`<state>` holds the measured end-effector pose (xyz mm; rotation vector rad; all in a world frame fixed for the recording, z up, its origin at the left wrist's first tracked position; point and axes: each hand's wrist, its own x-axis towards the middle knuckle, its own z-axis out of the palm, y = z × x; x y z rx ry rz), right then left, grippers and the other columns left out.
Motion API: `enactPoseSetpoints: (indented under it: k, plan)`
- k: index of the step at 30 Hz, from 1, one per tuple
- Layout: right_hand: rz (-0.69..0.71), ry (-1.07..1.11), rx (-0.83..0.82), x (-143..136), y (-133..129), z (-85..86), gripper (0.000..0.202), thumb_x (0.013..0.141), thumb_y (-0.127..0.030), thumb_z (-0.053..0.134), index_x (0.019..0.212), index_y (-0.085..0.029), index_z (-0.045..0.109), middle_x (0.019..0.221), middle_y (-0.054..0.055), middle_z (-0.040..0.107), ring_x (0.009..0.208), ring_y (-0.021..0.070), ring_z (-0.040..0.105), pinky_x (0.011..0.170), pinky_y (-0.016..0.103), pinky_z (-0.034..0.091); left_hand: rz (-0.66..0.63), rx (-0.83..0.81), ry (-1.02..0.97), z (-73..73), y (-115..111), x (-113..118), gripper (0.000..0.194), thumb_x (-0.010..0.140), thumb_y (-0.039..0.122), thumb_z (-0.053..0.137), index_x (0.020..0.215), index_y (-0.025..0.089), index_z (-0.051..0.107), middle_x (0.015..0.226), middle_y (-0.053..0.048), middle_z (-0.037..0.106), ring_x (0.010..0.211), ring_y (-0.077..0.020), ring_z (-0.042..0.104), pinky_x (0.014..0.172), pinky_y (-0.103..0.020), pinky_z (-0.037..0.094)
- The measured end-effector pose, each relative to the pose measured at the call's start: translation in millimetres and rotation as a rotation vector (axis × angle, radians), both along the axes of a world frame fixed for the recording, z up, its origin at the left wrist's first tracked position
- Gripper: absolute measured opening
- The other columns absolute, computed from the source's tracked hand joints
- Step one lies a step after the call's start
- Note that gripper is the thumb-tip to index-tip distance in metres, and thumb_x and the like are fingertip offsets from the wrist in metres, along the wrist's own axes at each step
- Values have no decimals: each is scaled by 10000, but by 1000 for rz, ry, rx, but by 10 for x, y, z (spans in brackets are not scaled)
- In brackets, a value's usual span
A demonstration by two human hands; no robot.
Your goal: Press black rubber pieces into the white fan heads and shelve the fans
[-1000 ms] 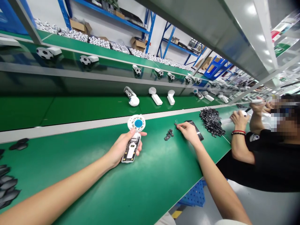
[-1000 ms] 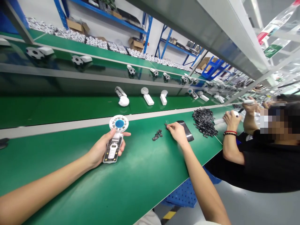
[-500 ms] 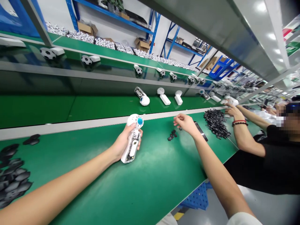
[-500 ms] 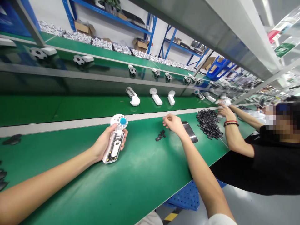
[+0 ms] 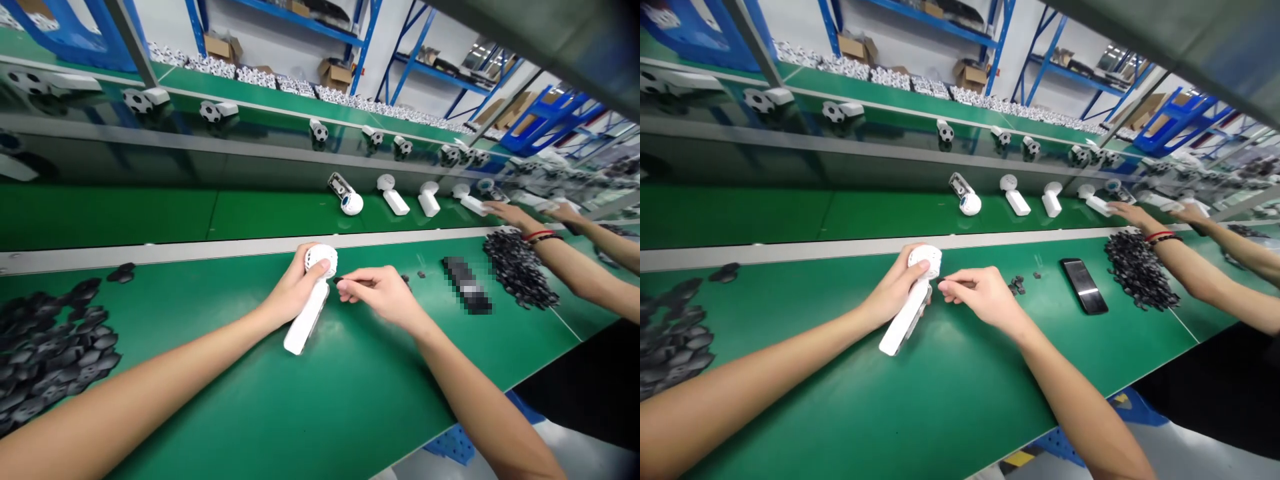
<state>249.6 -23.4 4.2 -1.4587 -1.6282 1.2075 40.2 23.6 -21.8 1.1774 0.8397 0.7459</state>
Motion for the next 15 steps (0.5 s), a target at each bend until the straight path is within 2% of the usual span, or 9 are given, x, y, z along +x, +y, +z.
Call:
enactPoseSetpoints:
  k: [4,7,11,15]
  plan:
    - [-77,-49,28,-75,-44,17,324,922,-507,757,902,-186,797,803,46,761,742,194,728,734,317,600,-38,154,120,-1,-17,7,541,1013,631,558,1391,255,466,1092,-49,641,807,-174,605,693,-282,474]
    - [-164,-38,57,-164,-64,13,283,899,-461,783,868,-183,747,810,42,751,730,180,706,707,304,576,-37,210,178,-21,-25,12,560,1036,656,495,1408,240,453,1178,-60,621,914,-195,591,768,-298,450]
    - [-233,76,81,-249,-82,-53,296,863,-413,828,956,-196,650,890,35,759,792,183,731,745,304,593,1,229,199,-44,-51,35,571,1052,660,456,1433,237,413,1269,-77,597,1062,-226,586,886,-322,444]
    - [-272,115,134,-309,-89,-103,294,887,-406,806,1036,-197,664,943,51,747,881,193,732,782,312,617,66,259,237,-57,-81,63,588,1062,643,454,1471,230,361,1344,-97,564,1142,-230,568,968,-339,433]
